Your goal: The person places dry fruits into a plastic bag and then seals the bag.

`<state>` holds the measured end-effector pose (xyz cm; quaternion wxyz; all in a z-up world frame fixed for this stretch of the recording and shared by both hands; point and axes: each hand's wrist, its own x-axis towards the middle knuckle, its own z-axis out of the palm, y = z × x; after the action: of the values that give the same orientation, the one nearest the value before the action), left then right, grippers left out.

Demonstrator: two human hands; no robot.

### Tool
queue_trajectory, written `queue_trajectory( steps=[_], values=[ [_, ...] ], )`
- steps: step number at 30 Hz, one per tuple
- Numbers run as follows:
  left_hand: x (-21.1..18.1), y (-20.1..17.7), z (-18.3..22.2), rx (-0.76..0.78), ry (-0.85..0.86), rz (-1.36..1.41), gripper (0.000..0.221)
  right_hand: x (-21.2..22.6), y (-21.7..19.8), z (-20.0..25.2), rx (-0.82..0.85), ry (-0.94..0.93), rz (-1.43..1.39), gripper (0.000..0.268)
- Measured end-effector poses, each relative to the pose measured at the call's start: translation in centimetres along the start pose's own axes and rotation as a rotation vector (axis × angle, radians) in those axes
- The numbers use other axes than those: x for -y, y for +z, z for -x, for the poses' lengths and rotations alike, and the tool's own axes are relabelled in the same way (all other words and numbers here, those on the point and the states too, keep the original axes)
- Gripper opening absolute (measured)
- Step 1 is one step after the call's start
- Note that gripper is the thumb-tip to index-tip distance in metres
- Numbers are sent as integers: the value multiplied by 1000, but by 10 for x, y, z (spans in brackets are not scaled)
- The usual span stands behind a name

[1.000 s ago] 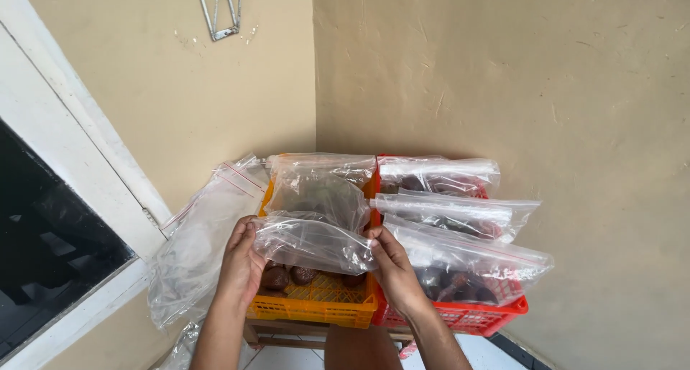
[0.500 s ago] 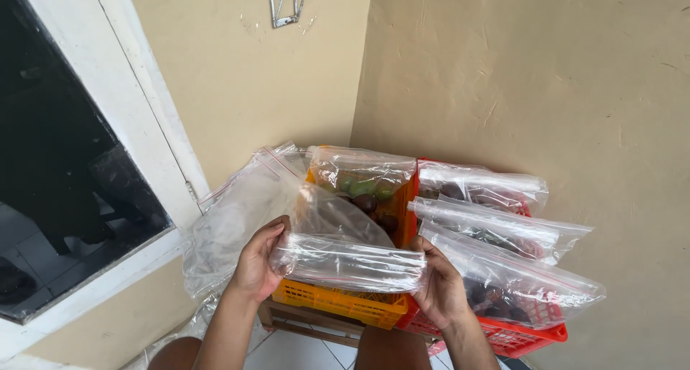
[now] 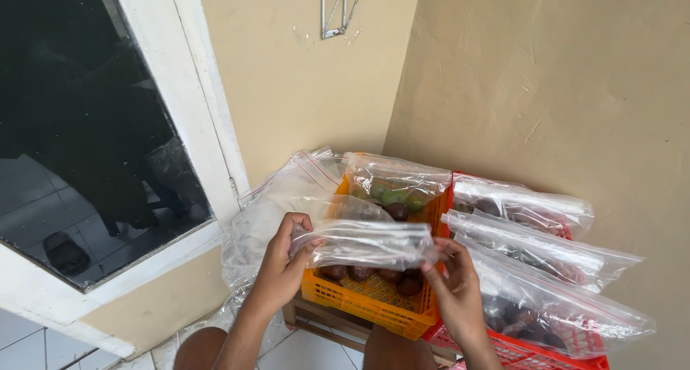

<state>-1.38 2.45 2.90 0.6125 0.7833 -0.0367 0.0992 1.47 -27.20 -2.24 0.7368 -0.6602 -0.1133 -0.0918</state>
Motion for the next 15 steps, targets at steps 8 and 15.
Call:
queue_trajectory(
  steps=[8,15],
  values=[
    [14,41,12,-106,63,57,15,27,16,14,-254,236,7,38],
    [42,71,20,-209,302,153,15,47,51,35,-452,117,-428,44]
  ],
)
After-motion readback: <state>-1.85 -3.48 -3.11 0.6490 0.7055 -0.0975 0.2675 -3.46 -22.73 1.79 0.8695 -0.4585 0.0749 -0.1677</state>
